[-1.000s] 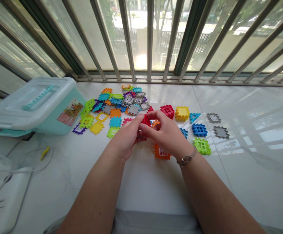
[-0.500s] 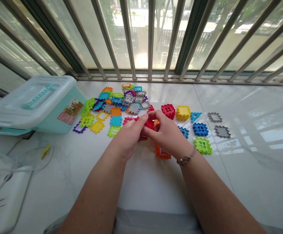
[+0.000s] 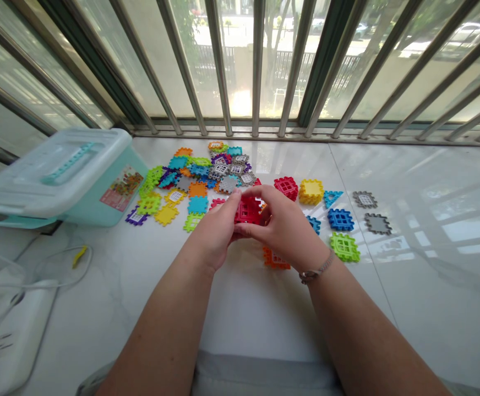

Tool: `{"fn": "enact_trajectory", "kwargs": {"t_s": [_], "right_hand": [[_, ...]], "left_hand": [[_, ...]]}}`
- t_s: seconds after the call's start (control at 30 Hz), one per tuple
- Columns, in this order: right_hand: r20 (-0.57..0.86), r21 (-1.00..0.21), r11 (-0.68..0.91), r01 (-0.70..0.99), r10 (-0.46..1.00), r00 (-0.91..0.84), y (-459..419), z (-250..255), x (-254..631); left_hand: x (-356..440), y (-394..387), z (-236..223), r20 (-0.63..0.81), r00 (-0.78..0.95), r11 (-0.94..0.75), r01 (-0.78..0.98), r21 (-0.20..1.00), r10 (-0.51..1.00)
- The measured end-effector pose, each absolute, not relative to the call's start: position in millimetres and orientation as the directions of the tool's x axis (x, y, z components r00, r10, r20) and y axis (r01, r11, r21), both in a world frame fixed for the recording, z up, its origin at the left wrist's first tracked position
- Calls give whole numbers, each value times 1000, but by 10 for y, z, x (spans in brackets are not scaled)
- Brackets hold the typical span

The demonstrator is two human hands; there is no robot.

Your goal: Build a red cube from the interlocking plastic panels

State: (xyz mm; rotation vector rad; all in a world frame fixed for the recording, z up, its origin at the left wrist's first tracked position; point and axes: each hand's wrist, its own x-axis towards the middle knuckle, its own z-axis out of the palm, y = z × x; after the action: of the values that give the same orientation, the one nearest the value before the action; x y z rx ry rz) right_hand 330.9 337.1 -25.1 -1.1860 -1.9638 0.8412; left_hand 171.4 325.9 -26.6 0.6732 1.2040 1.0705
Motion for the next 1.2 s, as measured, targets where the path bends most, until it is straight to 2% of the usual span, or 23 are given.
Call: {"fn": "enact_trajectory", "kwargs": {"t_s": [0.2, 0.37, 0.6, 0.8, 0.93, 1.07, 1.13, 1.2], "right_hand": [[293, -748, 478, 461, 860, -417, 3384, -292, 3334], [334, -708, 507, 492, 854, -400, 3374, -296, 3347], [452, -730, 542, 416, 840, -300, 3346, -226, 3338], [442, -747, 530, 401, 847, -297, 3340, -224, 3331], [451, -699, 556, 449, 830, -327, 3351, -240, 3342], [394, -666, 545, 510, 837, -380, 3354, -232, 3351], [350, -639, 532, 555, 844, -406, 3353, -232, 3345], [310, -598, 523, 608, 850, -427, 3353, -241, 3330]], "left_hand": [[1709, 3248, -286, -409, 0, 397, -239, 886, 913], [1731, 3257, -254, -426, 10, 406, -324, 854, 905], [1703, 3244, -112, -414, 273, 493, -574, 654, 868], [1703, 3241, -84, -433, 294, 516, -609, 602, 852], [1706, 3250, -110, -431, 286, 512, -590, 625, 856], [1695, 3256, -194, -391, 261, 469, -546, 694, 883], [1678, 3251, -251, -362, 206, 417, -449, 791, 909], [1660, 3238, -292, -315, 130, 339, -259, 905, 940]]}}
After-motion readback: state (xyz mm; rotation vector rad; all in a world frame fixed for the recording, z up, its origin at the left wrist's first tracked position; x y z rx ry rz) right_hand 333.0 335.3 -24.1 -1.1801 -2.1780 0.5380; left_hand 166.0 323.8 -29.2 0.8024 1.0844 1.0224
